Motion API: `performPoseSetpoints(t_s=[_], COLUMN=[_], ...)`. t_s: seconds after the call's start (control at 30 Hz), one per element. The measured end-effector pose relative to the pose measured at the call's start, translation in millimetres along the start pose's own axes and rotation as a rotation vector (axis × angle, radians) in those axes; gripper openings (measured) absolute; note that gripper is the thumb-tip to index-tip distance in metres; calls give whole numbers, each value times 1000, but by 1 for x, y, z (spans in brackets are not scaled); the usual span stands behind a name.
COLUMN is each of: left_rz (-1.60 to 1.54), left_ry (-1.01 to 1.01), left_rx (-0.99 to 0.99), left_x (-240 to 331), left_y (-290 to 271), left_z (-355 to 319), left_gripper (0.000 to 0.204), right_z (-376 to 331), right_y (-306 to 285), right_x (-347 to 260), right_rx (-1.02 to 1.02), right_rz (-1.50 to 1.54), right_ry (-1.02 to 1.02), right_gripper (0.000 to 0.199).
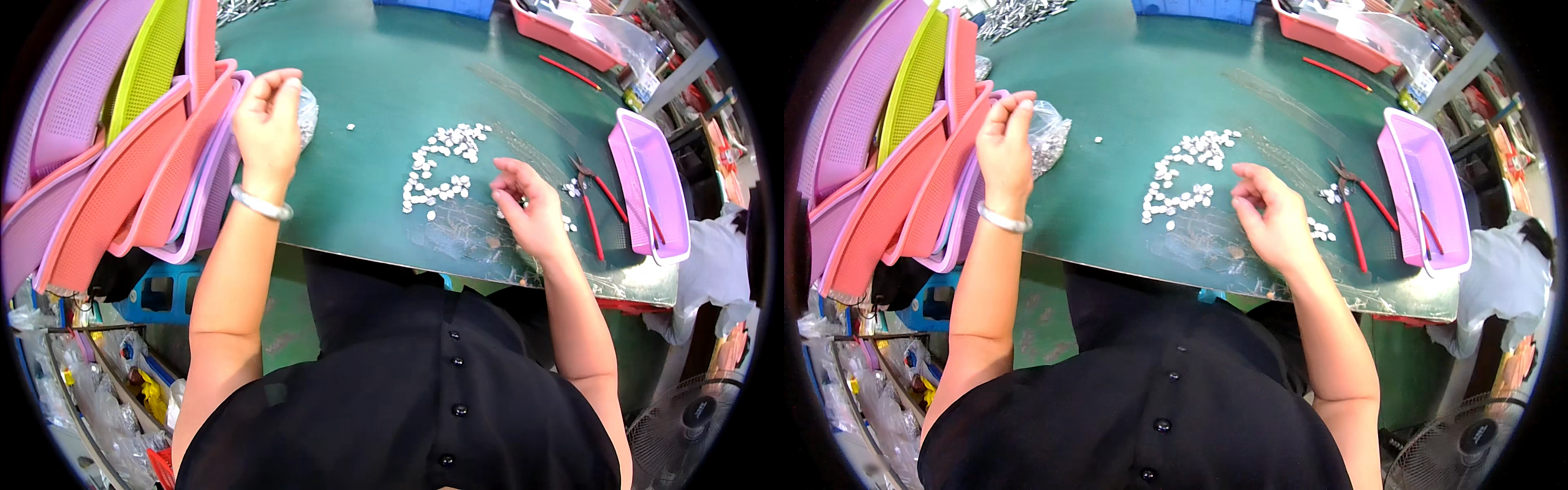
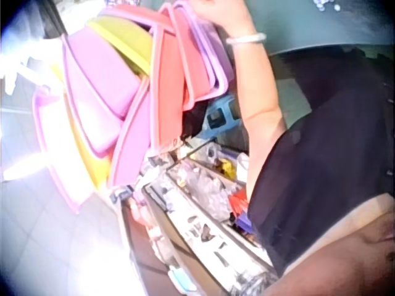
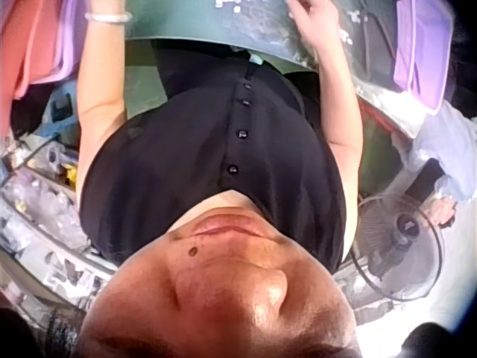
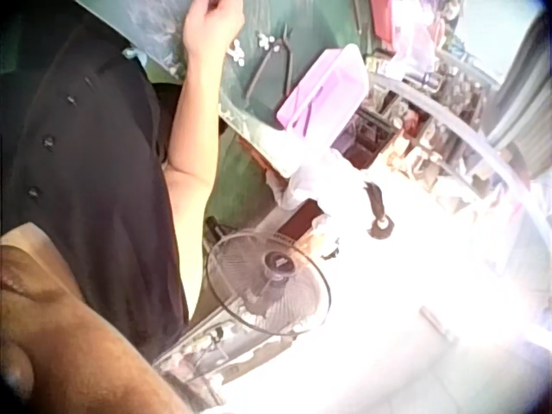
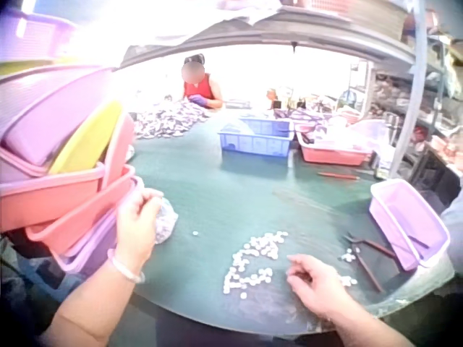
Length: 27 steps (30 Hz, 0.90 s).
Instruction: The person sits at a green workbench and repeatedly picks up small white cylindrical objects and silver metal pieces. They manually fit the metal pieces onto the white objects one by one, then place the assembled units into a clear plastic bag. The process is repetitive and involves fine motor manipulation of small parts.
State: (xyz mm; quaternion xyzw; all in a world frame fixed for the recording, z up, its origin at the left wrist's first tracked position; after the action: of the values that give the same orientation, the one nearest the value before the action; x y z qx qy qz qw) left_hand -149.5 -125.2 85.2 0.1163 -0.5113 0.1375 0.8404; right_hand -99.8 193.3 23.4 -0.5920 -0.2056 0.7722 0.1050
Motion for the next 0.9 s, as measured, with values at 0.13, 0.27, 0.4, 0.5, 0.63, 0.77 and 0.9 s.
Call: performPoseSetpoints(t_s=[0.13, 0.27, 0.4, 0.5, 0.63, 0.77, 0.9], left_rz=[162, 62, -40, -87, -58, -78, -68], left_ry=[31, -227, -307, -384, -377, -404, -397], left_rx=[-265, -442, -503, -528, -545, -521, -542], left_x=[-3, -19, -25, -31, -30, -29, -29], left_y=[43, 75, 94, 100, 103, 102, 104], left_z=[-54, -104, -124, -131, -132, -133, -133], left_gripper=[9, 8, 8, 8, 8, 7, 8], right_z=[14, 21, 25, 24, 23, 23, 21], right_y=[11, 27, 34, 33, 31, 30, 32], right_x=[-15, -28, -26, -28, -28, -25, -29], right_rx=[-31, -79, -104, -85, -74, -61, -61], right_rz=[-281, -419, -485, -454, -442, -476, -451], right_ry=[-109, -253, -265, -283, -297, -325, -327], right_gripper=[37, 37, 39, 28, 27, 33, 35])
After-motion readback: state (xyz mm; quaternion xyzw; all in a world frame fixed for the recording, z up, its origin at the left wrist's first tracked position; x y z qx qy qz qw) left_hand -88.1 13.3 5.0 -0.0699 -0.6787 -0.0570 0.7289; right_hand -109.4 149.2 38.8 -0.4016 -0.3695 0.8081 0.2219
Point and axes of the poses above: each hand's wrist, its own z-axis towards the middle knuckle, its own y-axis out of the palm, x = y × z, the point moved 8 cm from there along z, towards the middle knuckle
